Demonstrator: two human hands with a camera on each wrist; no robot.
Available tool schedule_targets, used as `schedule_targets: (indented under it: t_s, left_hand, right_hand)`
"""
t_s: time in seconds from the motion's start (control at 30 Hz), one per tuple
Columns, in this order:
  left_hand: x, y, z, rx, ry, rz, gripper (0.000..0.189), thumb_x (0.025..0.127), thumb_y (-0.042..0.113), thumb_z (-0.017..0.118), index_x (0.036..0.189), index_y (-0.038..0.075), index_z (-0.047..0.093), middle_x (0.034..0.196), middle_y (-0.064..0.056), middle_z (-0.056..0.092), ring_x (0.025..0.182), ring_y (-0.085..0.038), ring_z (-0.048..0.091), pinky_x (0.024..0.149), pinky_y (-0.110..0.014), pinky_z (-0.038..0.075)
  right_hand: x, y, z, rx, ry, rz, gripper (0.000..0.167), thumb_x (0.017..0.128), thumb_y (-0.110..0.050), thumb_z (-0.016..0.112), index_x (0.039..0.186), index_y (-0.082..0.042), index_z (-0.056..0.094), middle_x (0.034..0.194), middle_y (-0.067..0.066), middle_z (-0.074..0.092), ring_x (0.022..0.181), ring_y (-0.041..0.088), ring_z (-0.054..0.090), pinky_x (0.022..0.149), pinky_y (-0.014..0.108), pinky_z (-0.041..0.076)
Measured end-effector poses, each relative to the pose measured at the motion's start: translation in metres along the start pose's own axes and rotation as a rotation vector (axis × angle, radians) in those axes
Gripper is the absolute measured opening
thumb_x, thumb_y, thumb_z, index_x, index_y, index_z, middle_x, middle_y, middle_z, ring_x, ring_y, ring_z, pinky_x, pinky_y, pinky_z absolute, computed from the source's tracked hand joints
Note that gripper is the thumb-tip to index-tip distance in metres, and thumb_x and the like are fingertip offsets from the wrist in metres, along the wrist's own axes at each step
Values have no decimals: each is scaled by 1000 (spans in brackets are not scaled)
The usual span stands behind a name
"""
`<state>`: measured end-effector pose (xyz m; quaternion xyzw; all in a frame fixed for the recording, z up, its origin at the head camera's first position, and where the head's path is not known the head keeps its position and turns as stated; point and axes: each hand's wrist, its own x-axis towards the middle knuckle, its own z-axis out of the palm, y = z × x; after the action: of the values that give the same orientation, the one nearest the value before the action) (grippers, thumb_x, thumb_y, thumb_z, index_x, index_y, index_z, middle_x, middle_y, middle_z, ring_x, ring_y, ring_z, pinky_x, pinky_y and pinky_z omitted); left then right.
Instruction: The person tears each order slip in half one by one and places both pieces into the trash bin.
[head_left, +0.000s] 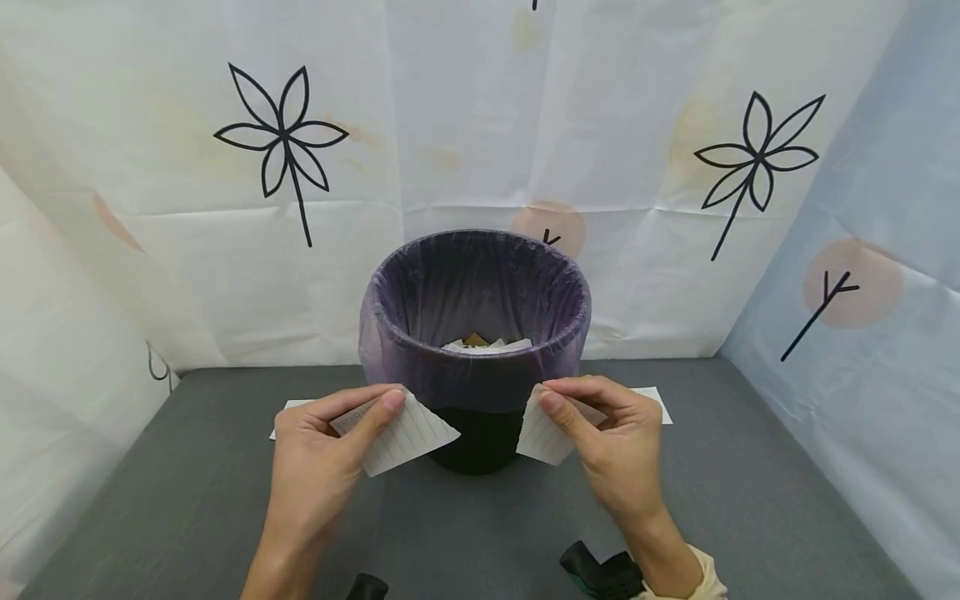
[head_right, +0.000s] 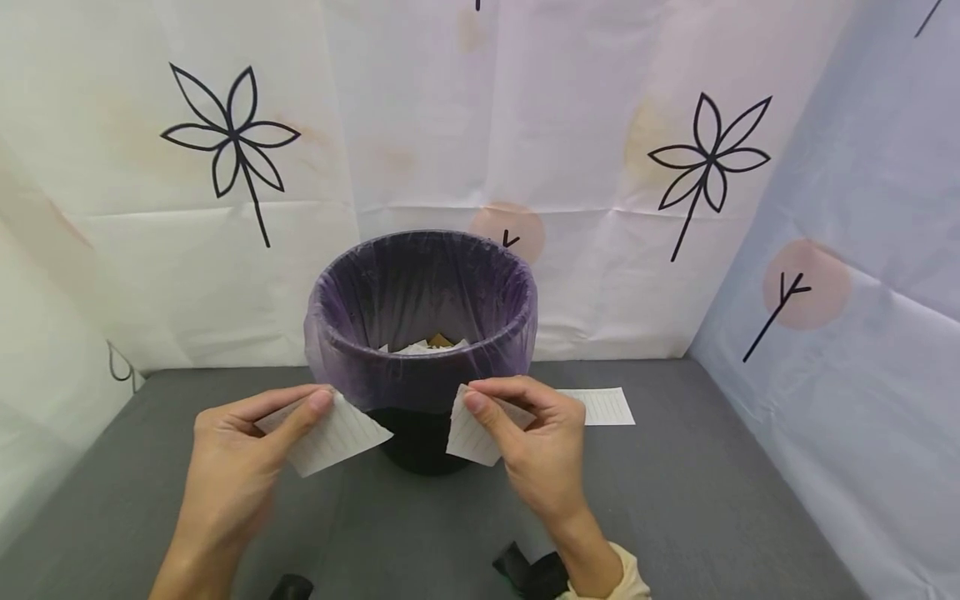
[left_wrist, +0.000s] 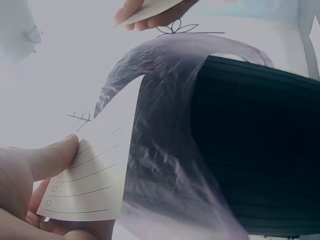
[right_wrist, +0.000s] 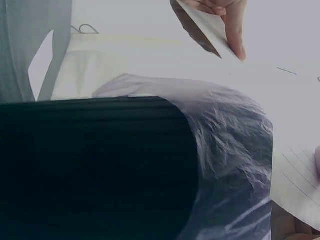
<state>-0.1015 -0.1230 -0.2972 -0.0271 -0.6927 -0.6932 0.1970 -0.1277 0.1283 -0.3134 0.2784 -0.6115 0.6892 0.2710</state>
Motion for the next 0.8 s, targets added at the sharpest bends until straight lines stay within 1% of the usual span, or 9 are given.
schedule_targets:
  t_s: [0.1, 0.17, 0.2, 0.33, 0.43, 0.53, 0.63, 0.67, 0.8]
  left_hand:
    - [4, 6, -5, 1, 3, 22, 11, 83, 2, 83, 93, -2, 80, 76, -12, 73, 46, -15, 18, 38, -30, 23]
    - [8, 12, -7, 11, 0, 41, 11, 84, 3, 83, 93, -2, 80, 75, -10, 73, 45, -18, 12, 36, -34, 16]
    - [9, 15, -8, 25, -4, 49, 12, 84, 4, 83, 94, -2, 80, 76, -8, 74, 44, -18, 11, 36, -34, 17]
    - [18, 30, -11, 118, -26, 87, 11, 87, 11, 83, 96, 5, 81, 57, 3, 56, 42, -18, 12, 34, -34, 18]
    - [24, 43, -11, 173, -56, 107, 14, 88, 18, 82, 98, 7, 81, 58, 3, 48, 41, -16, 11, 33, -33, 19]
    - [32, 55, -10, 204, -105, 131, 18, 90, 21, 80, 101, 6, 81, 85, -3, 68, 49, -13, 37, 42, -25, 40]
    - [41, 67, -7, 222, -157, 159, 22, 92, 23, 78, 104, 4, 79, 110, -7, 72, 79, -15, 62, 65, -26, 56]
    - [44, 71, -6, 231, -169, 168, 23, 93, 24, 77, 104, 4, 79, 110, -7, 72, 91, -18, 64, 69, -28, 58]
    - [57, 84, -1, 234, -204, 181, 27, 93, 26, 77, 106, 3, 78, 111, -8, 71, 100, -21, 65, 72, -29, 58]
  right_hand:
    - [8, -5, -4, -13, -8, -13, 10, 84, 9, 77, 93, 12, 73, 89, 12, 76, 83, 16, 74, 71, 23, 57]
    - [15, -11, -7, -38, -20, -1, 12, 86, 3, 79, 93, 11, 74, 90, 11, 76, 85, 17, 74, 70, 23, 57]
    - [18, -13, -9, -38, -28, 3, 11, 86, 5, 78, 94, 11, 74, 90, 11, 76, 85, 18, 74, 69, 23, 57]
    - [33, -24, -14, -16, -58, 37, 11, 85, 12, 75, 95, 8, 75, 92, 12, 76, 83, 19, 74, 66, 25, 58]
    - [45, -33, -17, 8, -82, 59, 17, 84, 19, 71, 96, 8, 76, 92, 14, 76, 81, 19, 73, 65, 26, 58]
    - [58, -43, -19, -37, -90, 92, 16, 84, 18, 72, 95, 7, 76, 92, 15, 75, 79, 19, 73, 64, 27, 59]
    - [74, -50, -19, -125, -99, 105, 13, 85, 13, 74, 94, 4, 77, 92, 15, 75, 77, 19, 72, 62, 27, 59]
    - [79, -51, -19, -147, -103, 104, 13, 85, 13, 75, 93, 4, 78, 91, 15, 75, 76, 20, 72, 62, 27, 59]
    - [101, -53, -18, -233, -128, 95, 10, 86, 5, 78, 94, 0, 79, 92, 11, 76, 80, 21, 70, 65, 26, 58]
